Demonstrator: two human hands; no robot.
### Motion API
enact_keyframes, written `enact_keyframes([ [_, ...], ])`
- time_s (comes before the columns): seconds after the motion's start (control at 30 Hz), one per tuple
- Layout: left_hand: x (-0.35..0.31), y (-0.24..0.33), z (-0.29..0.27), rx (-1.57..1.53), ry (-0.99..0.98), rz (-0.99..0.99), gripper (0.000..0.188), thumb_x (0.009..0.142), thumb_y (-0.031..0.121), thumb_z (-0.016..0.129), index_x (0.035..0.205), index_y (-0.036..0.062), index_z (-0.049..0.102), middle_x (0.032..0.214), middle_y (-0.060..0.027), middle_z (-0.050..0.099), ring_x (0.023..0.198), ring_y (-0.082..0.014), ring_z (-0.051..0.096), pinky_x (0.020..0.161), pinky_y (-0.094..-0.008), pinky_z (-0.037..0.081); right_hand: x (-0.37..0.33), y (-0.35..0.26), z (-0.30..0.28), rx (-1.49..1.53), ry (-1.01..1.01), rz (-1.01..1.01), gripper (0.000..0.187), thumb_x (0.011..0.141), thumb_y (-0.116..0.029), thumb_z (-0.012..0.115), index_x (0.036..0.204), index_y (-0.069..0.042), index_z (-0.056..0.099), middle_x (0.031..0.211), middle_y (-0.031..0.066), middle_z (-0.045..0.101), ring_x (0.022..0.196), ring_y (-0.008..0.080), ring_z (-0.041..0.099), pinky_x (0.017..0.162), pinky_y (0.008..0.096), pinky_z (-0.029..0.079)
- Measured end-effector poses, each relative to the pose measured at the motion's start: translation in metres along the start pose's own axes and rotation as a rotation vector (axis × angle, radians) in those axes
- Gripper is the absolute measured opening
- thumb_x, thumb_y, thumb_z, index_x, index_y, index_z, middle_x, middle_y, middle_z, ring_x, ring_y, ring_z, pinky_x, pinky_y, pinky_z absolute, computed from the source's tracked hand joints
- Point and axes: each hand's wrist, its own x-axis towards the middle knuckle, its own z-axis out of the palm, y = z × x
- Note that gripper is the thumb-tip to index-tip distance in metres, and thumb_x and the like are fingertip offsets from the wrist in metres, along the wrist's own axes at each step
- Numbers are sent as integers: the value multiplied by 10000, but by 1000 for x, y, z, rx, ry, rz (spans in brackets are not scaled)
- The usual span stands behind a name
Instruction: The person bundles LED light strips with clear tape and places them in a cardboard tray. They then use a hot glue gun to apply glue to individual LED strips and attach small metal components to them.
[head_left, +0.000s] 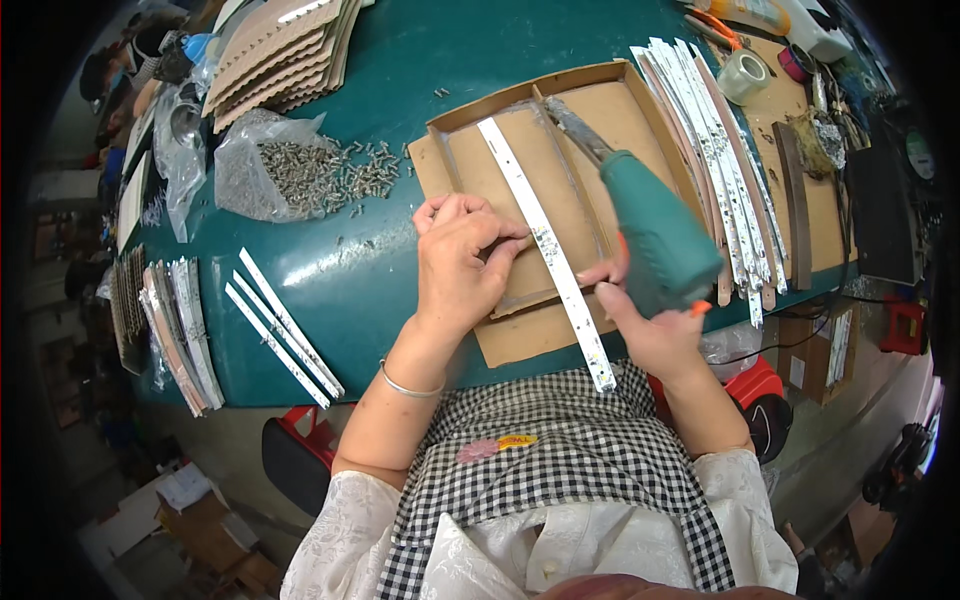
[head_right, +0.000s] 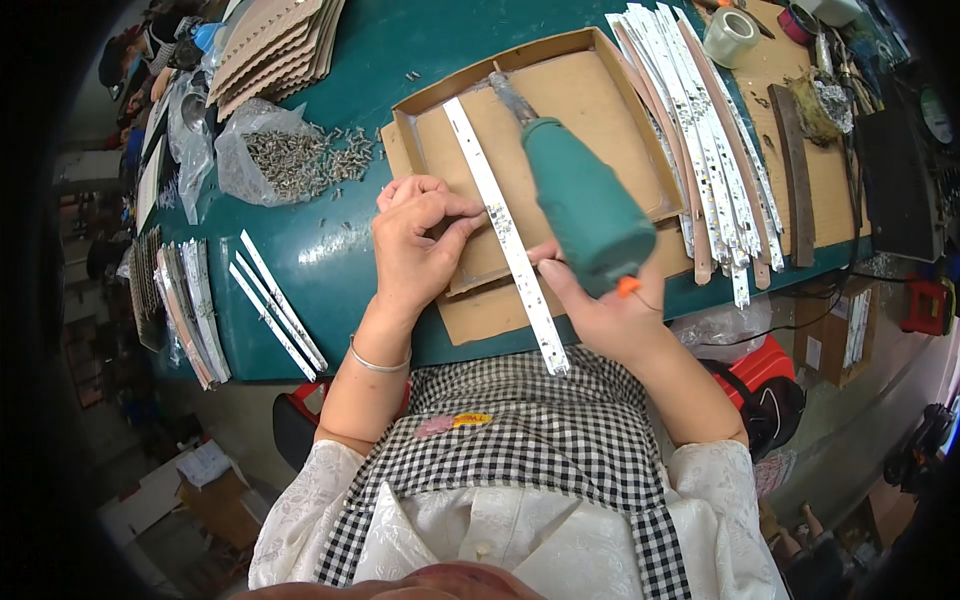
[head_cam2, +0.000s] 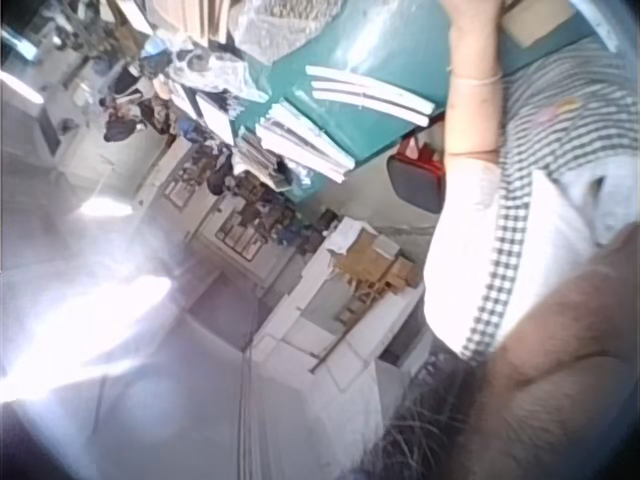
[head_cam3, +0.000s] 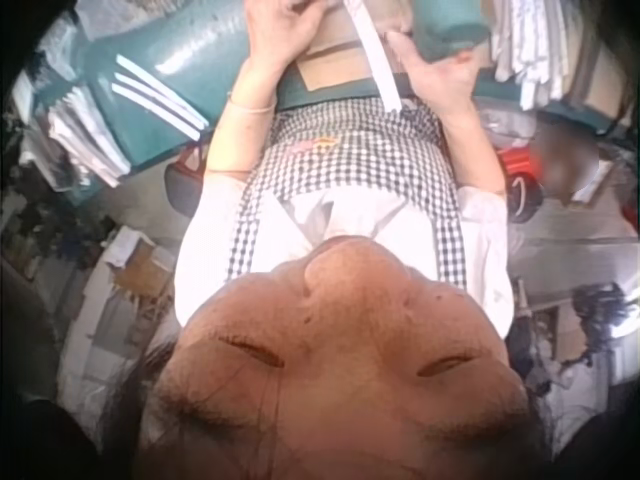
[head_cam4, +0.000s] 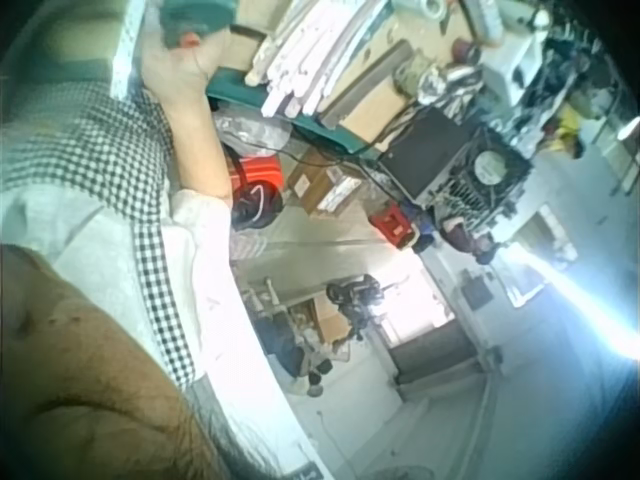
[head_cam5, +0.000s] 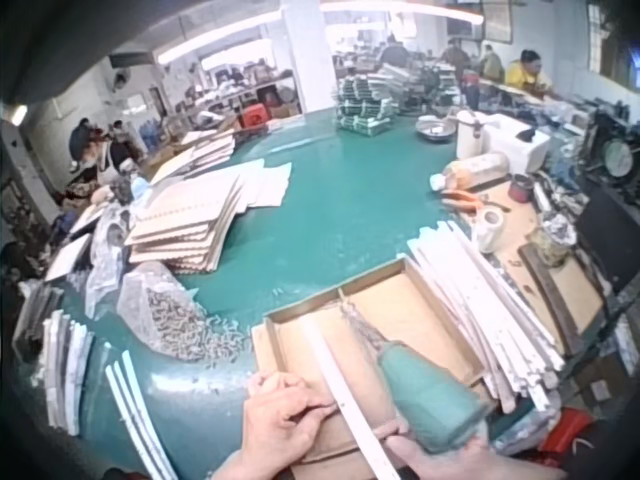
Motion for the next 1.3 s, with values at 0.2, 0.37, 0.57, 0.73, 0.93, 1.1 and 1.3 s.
enact_keyframes([
  [0.2,-3,-5,3,-88,30,-10,166,676,12,817,795,113,763,704,5,619,815,-175,590,921,-406,346,-21,-48,-35,211,109,164,644,814,56,693,1390,104,407,1279,232,535,676,198,603,505,297,558],
  [0.37,-2,-3,2,-78,19,1,167,670,10,808,787,119,761,686,10,612,821,-174,594,915,-410,342,-43,-61,-54,211,35,251,624,800,23,762,1346,78,463,1248,212,577,782,173,603,568,294,585],
  [0.57,-2,-4,1,-17,2,10,189,656,26,842,793,136,773,757,7,639,830,-169,620,903,-365,389,-48,-57,-57,168,0,314,575,808,33,754,1310,73,476,1145,183,585,776,172,599,564,277,579],
  [0.73,-1,-1,-1,-18,13,7,187,655,24,841,792,130,773,764,2,643,832,-175,621,898,-366,394,-46,-54,-61,149,-68,328,538,820,36,748,1286,75,483,1079,162,594,758,169,608,565,278,580],
  [0.93,-2,-3,1,-39,21,9,181,653,10,822,784,121,766,744,4,650,833,-177,617,900,-382,380,-38,-57,-59,125,-26,308,515,825,44,745,1268,78,486,1029,158,591,726,158,613,553,282,581],
  [1.1,-2,-4,2,-82,26,-3,164,658,-11,783,760,113,752,686,13,657,836,-174,611,916,-412,346,-42,-47,-72,132,-108,316,525,815,78,734,1276,71,483,1032,159,599,717,160,608,549,286,585],
  [1.3,-3,-4,2,-78,27,-2,156,660,-4,784,754,116,754,684,10,659,823,-176,613,914,-406,346,-36,-54,-63,124,-33,314,550,797,114,719,1285,62,471,924,123,568,709,158,597,544,284,581],
])
